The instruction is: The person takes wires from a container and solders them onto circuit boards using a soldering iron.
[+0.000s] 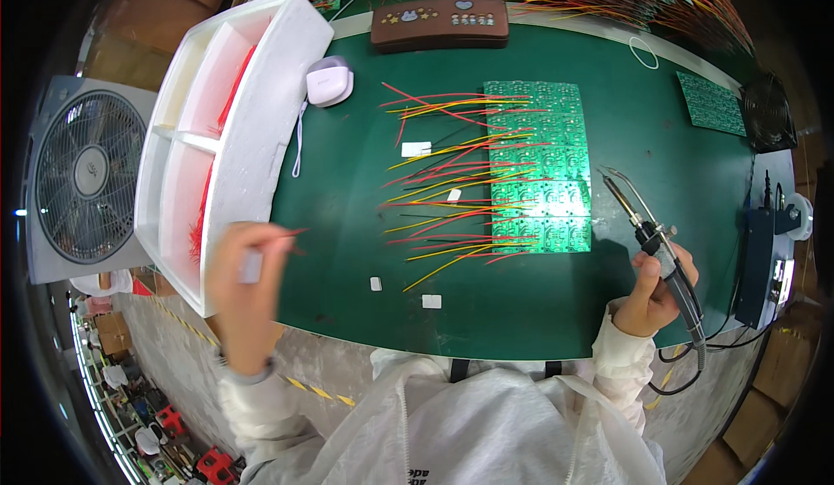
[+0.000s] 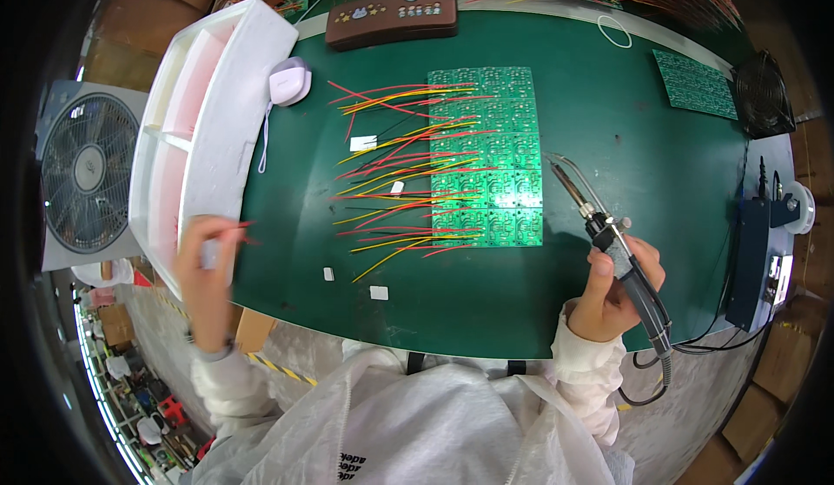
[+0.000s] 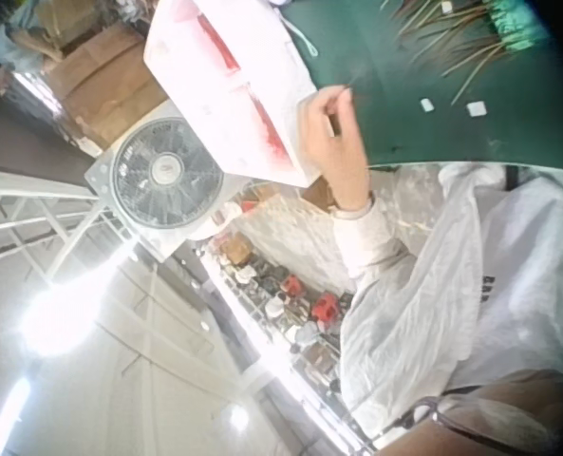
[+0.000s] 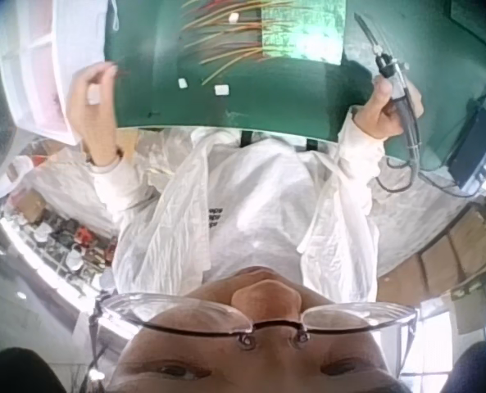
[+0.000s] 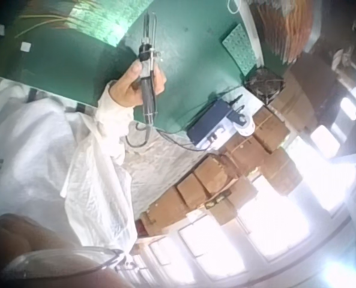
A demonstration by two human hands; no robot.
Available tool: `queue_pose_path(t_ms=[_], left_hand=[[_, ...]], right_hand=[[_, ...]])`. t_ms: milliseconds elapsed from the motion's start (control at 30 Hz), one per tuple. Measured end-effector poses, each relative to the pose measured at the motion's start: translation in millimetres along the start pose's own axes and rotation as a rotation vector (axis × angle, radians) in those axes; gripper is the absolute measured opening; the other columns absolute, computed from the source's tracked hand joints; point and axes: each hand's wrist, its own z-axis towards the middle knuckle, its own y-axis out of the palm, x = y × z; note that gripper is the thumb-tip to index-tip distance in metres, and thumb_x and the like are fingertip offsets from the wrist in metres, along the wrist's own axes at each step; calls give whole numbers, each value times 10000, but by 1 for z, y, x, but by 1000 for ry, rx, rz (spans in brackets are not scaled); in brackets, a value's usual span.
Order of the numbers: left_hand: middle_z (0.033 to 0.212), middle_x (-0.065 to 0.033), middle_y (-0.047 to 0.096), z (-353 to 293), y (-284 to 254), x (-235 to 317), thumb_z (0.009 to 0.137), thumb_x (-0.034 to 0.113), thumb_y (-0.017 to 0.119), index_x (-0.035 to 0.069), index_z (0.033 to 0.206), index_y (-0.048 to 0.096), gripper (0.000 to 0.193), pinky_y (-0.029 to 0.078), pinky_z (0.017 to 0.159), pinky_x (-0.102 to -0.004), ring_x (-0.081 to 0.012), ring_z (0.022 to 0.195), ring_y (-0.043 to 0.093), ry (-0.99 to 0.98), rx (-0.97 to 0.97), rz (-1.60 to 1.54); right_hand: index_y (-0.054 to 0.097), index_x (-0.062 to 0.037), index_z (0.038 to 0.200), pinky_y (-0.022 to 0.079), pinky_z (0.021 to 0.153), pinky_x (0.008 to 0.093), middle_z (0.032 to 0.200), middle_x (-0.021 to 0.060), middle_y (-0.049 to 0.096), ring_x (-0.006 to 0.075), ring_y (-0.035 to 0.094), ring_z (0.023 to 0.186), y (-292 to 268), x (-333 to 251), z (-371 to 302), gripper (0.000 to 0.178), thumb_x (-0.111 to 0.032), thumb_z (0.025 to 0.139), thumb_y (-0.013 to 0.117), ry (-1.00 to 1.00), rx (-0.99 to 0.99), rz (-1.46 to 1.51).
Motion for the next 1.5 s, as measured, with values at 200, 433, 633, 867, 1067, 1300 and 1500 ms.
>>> queue_pose_path(t_ms=[200,433,633,867,1067,1300,1500], left_hand=[[736,-87,509,-1,49,-29,703,-48,548,-9,743,511,67,416,581,-252,-178,638,522,-115,-127,-95],[835,-89,518,0,61,-22,695,-39,565,0,762,536,84,422,607,-266,-214,657,518,77,111,-53],[700,-51,539,-7,96,60,647,-24,628,46,810,594,180,416,598,-281,-198,674,519,173,-9,-321],[725,-42,527,8,152,86,630,17,657,56,742,586,139,379,589,-291,-201,659,491,315,-42,-363],[727,-31,515,8,158,83,639,12,650,62,745,588,133,382,602,-283,-186,680,486,316,-26,-313],[740,-20,505,9,159,80,638,0,650,63,735,589,130,388,589,-274,-167,688,488,255,-64,-374],[736,-13,500,9,161,79,638,-3,650,63,739,590,135,380,603,-270,-157,687,480,282,-54,-366]], right_hand=[[438,12,968,412,573,232,814,120,484,140,490,619,3,-4,0,255,-96,770,557,17,-31,30],[447,21,971,424,586,231,861,116,517,128,496,636,0,-6,0,258,-152,800,533,-18,-21,-5],[441,14,962,417,610,234,852,125,485,140,494,652,-3,-5,-3,278,-86,748,587,34,-9,53],[444,0,888,406,677,255,768,108,518,169,485,720,-8,-9,-11,294,-82,693,648,66,-7,0],[423,-7,795,379,465,208,550,68,487,117,459,510,-6,-18,-4,257,-139,715,628,206,-20,73],[454,15,778,323,399,186,589,78,459,99,406,409,-5,-14,-6,212,-139,722,588,160,-64,73],[437,0,773,377,497,207,512,44,493,111,451,500,-7,-15,-7,259,-143,706,643,205,-69,48]])
